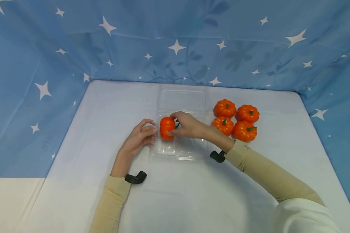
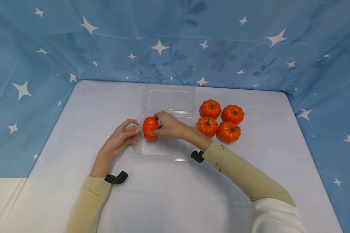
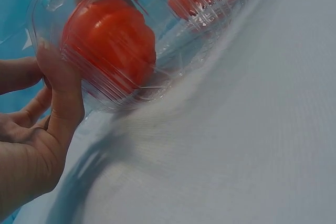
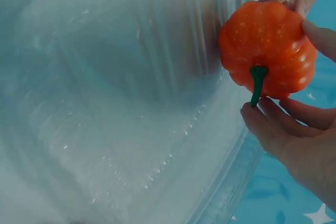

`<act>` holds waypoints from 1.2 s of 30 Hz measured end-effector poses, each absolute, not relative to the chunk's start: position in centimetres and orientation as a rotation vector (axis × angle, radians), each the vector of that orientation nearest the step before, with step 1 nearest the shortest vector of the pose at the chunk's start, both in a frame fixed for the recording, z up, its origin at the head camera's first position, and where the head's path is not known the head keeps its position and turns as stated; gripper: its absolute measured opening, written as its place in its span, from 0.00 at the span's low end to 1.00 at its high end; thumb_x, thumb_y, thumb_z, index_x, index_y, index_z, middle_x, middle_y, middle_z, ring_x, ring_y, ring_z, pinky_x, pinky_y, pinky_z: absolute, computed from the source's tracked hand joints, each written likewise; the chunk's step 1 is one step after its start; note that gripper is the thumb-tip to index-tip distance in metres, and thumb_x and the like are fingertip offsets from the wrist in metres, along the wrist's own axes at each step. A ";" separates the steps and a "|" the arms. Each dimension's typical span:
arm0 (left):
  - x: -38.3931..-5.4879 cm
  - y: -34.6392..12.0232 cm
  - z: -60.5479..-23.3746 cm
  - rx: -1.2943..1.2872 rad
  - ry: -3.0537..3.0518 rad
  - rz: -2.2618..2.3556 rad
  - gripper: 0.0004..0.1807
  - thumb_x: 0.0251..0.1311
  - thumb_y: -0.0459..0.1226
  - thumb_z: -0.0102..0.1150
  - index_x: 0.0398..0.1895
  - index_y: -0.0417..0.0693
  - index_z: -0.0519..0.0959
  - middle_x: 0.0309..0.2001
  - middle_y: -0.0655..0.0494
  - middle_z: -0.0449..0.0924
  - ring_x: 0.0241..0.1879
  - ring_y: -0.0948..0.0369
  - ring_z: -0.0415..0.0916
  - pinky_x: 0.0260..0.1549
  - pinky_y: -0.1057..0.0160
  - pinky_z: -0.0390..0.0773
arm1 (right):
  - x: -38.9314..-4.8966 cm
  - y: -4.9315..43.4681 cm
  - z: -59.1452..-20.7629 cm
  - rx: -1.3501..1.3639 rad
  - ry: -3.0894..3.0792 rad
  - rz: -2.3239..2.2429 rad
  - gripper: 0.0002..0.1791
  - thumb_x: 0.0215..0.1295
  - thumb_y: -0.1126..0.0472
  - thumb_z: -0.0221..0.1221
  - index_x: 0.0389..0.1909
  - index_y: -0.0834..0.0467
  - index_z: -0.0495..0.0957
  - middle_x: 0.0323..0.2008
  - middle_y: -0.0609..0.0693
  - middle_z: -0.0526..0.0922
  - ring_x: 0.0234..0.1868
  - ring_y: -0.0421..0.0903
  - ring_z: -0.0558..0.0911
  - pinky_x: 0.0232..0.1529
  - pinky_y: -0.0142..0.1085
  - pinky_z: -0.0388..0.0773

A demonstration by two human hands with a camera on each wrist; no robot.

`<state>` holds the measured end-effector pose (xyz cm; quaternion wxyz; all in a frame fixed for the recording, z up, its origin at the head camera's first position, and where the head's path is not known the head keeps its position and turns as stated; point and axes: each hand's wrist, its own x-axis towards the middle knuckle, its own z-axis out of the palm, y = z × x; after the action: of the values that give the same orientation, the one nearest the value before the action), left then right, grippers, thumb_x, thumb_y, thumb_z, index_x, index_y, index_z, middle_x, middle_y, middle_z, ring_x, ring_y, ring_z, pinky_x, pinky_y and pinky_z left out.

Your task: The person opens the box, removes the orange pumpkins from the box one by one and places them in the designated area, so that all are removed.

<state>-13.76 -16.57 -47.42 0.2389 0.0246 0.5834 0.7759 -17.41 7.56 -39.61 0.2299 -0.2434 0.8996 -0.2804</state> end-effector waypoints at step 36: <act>-13.7 -16.3 -47.3 0.043 1.589 2.147 0.13 0.74 0.28 0.52 0.57 0.43 0.66 0.28 0.58 0.75 0.19 0.62 0.71 0.18 0.66 0.75 | -15.9 9.8 -39.2 -0.801 2.533 -0.932 0.34 0.58 0.50 0.71 0.66 0.53 0.75 0.58 0.57 0.76 0.55 0.55 0.79 0.55 0.50 0.82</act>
<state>-13.71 -16.27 -47.34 0.2330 0.0158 0.5786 0.7814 -15.91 9.80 -39.21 0.1622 -0.2808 0.8878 -0.3266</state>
